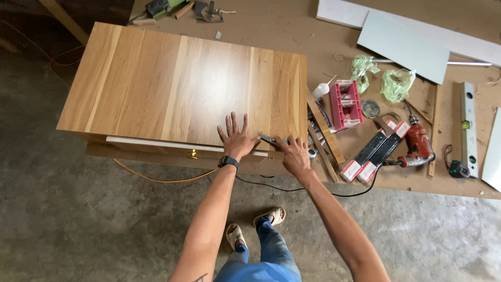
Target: The person trims the edges of a wood panel with a utility knife, clears debris from the work surface, and applies glue and small wood pieces to the panel's surface.
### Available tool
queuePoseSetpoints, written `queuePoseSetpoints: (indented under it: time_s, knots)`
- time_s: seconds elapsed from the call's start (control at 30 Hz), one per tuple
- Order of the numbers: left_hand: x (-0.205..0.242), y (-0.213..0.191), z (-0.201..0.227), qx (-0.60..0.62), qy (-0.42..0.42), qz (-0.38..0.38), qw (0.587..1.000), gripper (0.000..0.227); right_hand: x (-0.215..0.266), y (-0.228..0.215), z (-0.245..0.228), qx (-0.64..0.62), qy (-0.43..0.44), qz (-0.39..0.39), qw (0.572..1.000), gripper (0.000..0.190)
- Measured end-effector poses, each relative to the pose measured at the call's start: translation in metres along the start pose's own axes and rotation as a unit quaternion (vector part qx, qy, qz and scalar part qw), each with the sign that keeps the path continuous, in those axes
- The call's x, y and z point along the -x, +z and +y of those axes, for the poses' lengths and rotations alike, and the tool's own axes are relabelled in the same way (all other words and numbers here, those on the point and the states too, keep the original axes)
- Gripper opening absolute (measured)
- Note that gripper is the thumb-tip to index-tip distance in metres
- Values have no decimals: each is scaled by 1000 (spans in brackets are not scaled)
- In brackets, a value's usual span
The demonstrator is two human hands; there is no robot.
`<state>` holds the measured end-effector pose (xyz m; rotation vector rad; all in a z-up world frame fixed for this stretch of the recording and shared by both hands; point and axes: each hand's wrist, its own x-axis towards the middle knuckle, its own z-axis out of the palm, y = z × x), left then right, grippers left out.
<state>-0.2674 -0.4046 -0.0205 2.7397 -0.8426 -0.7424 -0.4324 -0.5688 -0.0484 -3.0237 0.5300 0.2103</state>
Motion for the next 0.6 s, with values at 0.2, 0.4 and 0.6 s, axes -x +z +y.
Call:
queuePoseSetpoints:
  time_s: [0.2, 0.4, 0.6]
  knots:
    - [10, -8, 9, 6, -15, 19, 1000, 96, -14, -1, 23, 19, -45, 1, 999, 89]
    - [4, -6, 11, 21, -26, 11, 999, 107, -13, 4, 31, 19, -51, -28, 998, 92]
    - [6, -8, 13, 7, -32, 8, 999, 109, 0, -7, 9, -4, -32, 1, 999, 57]
